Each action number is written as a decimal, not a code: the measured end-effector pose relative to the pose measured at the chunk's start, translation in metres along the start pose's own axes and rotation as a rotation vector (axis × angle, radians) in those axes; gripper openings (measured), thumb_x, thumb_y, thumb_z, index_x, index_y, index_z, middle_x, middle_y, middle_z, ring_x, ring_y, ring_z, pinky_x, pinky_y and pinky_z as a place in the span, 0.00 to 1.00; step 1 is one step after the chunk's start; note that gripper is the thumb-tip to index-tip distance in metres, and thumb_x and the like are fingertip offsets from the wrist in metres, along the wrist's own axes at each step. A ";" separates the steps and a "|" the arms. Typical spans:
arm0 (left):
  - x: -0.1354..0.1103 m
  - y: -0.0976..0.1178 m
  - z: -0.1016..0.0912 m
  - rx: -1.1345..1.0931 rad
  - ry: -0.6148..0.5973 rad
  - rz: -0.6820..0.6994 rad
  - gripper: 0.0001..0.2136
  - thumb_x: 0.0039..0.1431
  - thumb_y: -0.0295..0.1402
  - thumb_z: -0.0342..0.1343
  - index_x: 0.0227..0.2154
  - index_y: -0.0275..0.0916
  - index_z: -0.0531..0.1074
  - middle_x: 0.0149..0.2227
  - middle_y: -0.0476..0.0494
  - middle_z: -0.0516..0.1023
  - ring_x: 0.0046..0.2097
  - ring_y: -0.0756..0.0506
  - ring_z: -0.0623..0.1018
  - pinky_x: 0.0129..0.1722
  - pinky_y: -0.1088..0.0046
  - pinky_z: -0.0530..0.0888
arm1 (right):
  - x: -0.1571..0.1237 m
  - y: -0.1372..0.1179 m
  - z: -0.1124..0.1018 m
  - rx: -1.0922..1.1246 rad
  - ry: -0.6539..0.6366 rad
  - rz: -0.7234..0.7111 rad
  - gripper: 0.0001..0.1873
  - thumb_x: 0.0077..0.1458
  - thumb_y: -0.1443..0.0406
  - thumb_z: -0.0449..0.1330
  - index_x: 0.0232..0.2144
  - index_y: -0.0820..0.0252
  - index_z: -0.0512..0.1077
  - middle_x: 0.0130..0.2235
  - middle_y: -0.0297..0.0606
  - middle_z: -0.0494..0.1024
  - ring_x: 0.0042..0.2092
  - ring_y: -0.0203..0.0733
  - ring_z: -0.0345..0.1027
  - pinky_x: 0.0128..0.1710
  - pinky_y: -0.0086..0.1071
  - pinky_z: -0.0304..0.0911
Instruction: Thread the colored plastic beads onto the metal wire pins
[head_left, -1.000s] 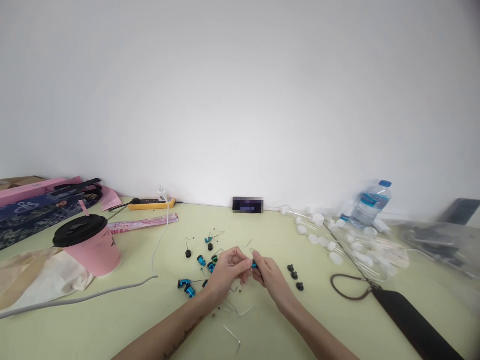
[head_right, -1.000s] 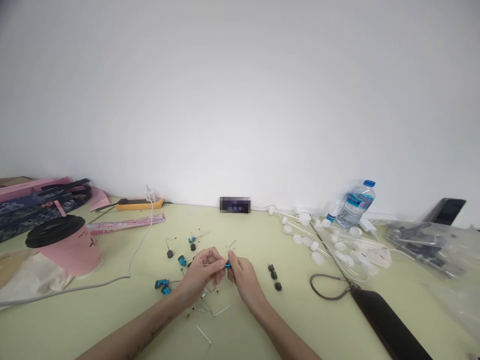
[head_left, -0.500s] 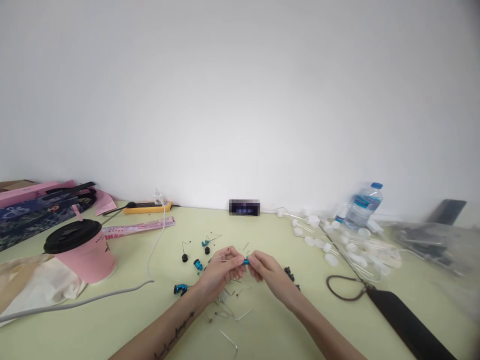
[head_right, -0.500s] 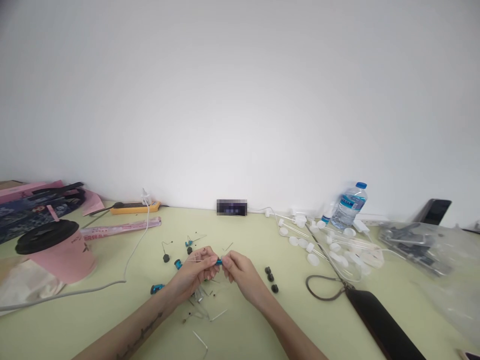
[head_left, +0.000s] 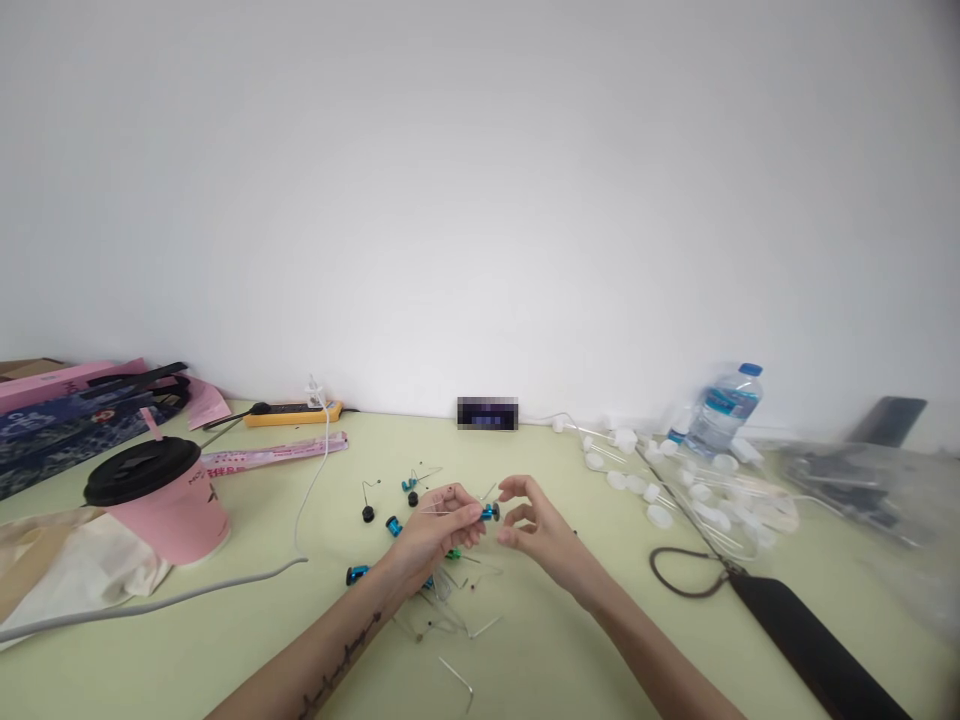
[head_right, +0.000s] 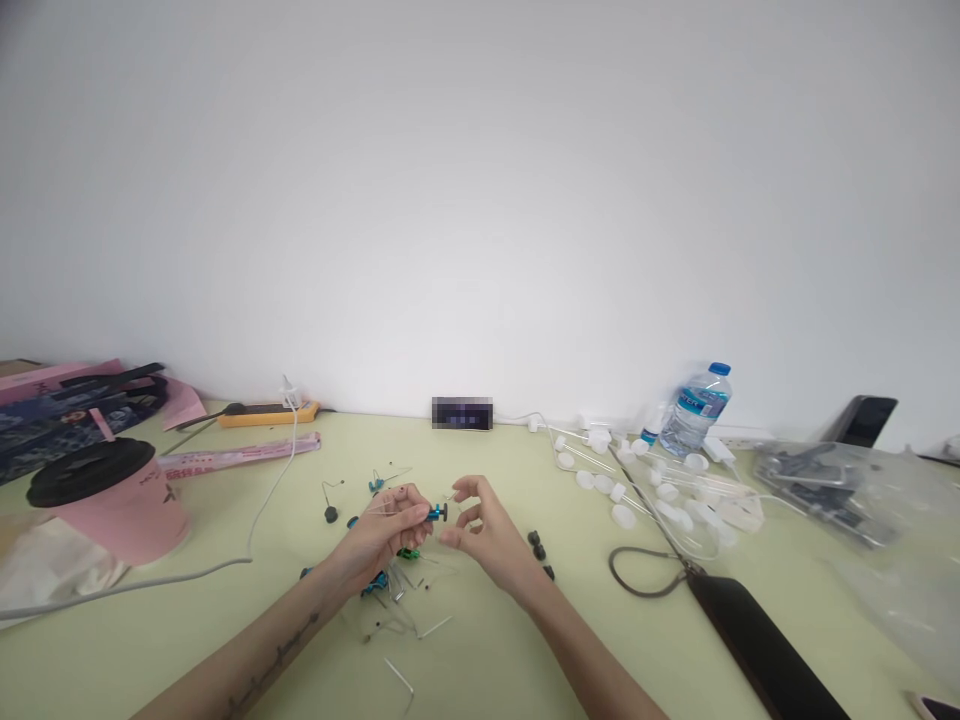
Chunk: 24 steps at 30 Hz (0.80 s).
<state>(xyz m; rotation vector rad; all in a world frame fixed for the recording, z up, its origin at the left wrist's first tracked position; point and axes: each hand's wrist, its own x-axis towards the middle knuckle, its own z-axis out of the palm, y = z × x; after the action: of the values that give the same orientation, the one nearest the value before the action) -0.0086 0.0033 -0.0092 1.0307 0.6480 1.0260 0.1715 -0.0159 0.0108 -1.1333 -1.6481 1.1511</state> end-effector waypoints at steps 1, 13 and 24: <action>0.000 0.000 0.000 0.009 -0.014 0.001 0.10 0.50 0.34 0.62 0.27 0.33 0.68 0.24 0.45 0.76 0.23 0.54 0.72 0.23 0.81 0.66 | 0.000 0.000 0.000 -0.007 -0.023 0.010 0.18 0.52 0.51 0.57 0.38 0.57 0.65 0.39 0.36 0.69 0.33 0.36 0.64 0.31 0.30 0.60; -0.001 0.003 0.000 0.033 -0.053 -0.001 0.09 0.51 0.34 0.62 0.28 0.33 0.69 0.22 0.47 0.75 0.23 0.54 0.72 0.25 0.80 0.66 | 0.000 0.000 0.000 0.013 -0.111 0.048 0.21 0.59 0.51 0.47 0.27 0.60 0.67 0.27 0.36 0.70 0.26 0.36 0.61 0.28 0.30 0.57; 0.003 0.003 -0.005 0.045 -0.066 0.020 0.09 0.53 0.35 0.60 0.29 0.33 0.69 0.24 0.45 0.75 0.24 0.53 0.72 0.26 0.79 0.67 | 0.001 0.007 0.001 -0.020 -0.120 0.046 0.21 0.60 0.51 0.45 0.27 0.60 0.67 0.28 0.35 0.70 0.27 0.36 0.62 0.29 0.30 0.58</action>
<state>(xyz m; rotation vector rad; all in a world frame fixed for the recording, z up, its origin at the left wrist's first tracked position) -0.0132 0.0080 -0.0088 1.1078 0.6105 0.9939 0.1719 -0.0144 0.0043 -1.1396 -1.7353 1.2560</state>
